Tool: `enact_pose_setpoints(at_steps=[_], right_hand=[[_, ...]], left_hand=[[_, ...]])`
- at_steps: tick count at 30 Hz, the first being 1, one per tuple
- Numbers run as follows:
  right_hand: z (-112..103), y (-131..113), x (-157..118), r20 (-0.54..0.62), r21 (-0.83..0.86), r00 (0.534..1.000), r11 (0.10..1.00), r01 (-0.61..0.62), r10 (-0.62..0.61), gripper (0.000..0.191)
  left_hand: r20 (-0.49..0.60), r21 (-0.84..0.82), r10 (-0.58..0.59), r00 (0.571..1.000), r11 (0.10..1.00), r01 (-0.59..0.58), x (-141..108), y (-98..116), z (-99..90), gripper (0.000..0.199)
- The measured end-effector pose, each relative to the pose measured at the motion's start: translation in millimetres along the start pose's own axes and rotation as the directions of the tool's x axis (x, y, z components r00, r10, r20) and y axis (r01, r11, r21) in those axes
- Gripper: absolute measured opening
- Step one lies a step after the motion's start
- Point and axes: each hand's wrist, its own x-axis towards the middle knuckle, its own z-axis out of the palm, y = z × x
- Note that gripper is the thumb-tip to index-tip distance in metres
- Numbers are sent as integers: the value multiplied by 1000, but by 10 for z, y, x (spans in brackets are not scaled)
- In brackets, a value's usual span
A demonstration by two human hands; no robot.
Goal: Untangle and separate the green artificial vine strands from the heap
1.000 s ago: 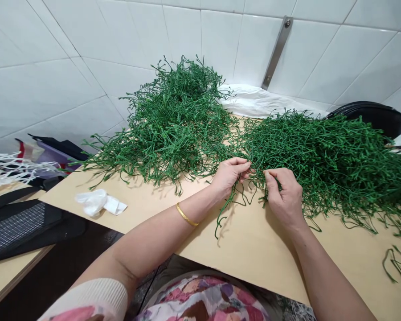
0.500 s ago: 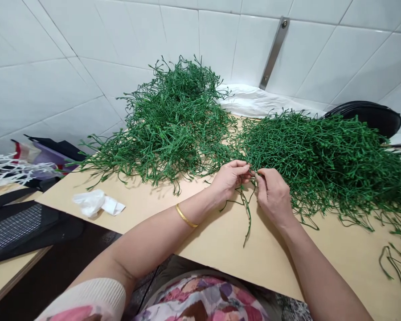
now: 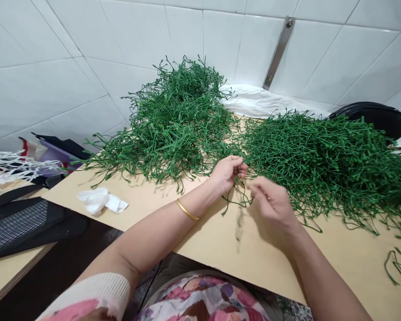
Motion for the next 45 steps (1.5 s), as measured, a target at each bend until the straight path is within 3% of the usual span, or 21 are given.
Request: enact_pose_setpoints(at_steps=[1, 3, 5, 7, 9, 14, 20, 23, 27, 32, 36, 41, 45], right_hand=[[-44, 27, 1, -125, -21, 989, 996, -82, 79, 17], [-149, 133, 1, -376, -164, 917, 964, -211, 137, 15], [-250, 262, -5, -529, -377, 846, 875, -304, 66, 14], [-316, 353, -12, -598, -503, 802, 782, -368, -7, 22], [-322, 376, -17, -580, -546, 813, 768, -334, -59, 26], [-141, 292, -12, -269, -528, 955, 849, -35, -127, 25], [2, 296, -17, -159, -474, 987, 878, -65, -13, 11], [8, 296, -19, -105, -415, 994, 908, -54, 12, 11], [-4, 313, -16, -139, -342, 988, 933, -107, 62, 10], [-5, 335, -16, -189, -274, 975, 947, -170, 120, 10], [31, 301, -9, -221, -298, 971, 942, -157, 92, 7], [76, 262, 6, -221, -227, 975, 970, -85, 34, 31], [97, 248, -1, -226, -131, 970, 984, -120, 88, 22]], left_hand=[[23, 41, 16, 1000, 999, -16, -5, -20, 1, 12], [36, 109, 40, 999, 993, -43, -20, -73, 3, 11], [19, 144, 76, 997, 986, -78, -30, -114, 2, 11], [3, 163, 103, 995, 981, -102, -34, -132, 1, 12], [4, 177, 111, 994, 978, -110, -36, -135, 3, 11], [51, 170, 121, 991, 977, -128, -44, -141, 5, 10], [122, 140, 111, 986, 982, -128, -55, -151, -4, 10], [128, 89, 58, 990, 994, -70, -62, -136, -5, 8], [148, 13, -32, 988, 999, 31, -64, -108, -9, 7], [202, -16, -62, 977, 998, 67, -63, -89, -14, 9], [240, -40, -59, 969, 997, 71, -55, -89, -14, 10], [230, -39, -78, 970, 995, 90, -44, -117, -19, 10], [259, -70, -105, 960, 989, 127, -42, -142, -30, 9]])
